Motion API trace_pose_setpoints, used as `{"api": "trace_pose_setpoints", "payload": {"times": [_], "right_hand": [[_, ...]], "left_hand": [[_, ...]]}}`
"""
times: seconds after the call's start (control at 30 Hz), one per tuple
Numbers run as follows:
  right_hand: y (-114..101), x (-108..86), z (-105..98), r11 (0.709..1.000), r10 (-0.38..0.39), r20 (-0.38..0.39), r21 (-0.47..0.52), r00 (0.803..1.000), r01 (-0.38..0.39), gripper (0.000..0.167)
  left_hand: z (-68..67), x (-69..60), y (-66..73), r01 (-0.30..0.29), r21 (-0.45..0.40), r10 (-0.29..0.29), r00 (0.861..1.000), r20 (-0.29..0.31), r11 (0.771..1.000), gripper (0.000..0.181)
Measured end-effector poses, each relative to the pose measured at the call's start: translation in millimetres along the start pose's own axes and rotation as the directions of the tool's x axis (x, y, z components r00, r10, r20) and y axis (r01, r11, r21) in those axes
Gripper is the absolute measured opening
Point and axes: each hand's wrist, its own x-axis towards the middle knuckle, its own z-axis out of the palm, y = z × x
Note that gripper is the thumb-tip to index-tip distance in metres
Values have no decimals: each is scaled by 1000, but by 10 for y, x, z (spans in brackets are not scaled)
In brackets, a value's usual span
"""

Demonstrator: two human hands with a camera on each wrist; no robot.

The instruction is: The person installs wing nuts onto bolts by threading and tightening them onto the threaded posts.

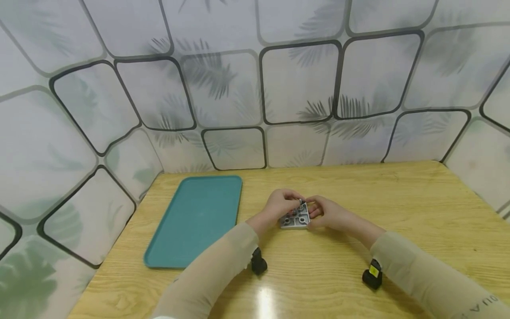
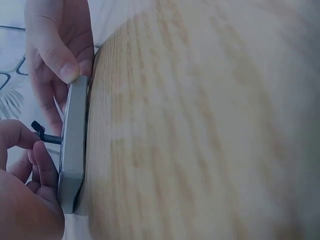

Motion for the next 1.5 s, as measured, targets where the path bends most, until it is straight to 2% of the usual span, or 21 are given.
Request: {"api": "trace_pose_setpoints", "payload": {"times": [0.2,0.4,0.67,0.83,1.07,1.5], "right_hand": [[-14,3,-12,1000,-14,4,-8,1000,14,84],[-4,-3,-16,999,-30,7,-24,1000,30,85],[-28,-27,-3,999,-1,-18,-42,1000,1,81],[-49,-22,-7,998,8,-12,-61,1000,-9,86],[-66,3,-15,995,25,-8,-92,1000,-25,85],[-147,37,23,981,31,-39,-192,999,-38,86]], "left_hand": [[14,-7,27,-1,8,1,1000,-9,1000,24],[21,-39,49,-5,-16,4,1000,-31,1000,19],[65,-33,8,-31,70,38,994,-99,997,33],[62,-60,25,-40,82,48,994,-96,996,29],[56,-82,21,-28,13,29,996,-89,1000,26],[45,-62,17,-28,26,30,996,-86,999,25]]}}
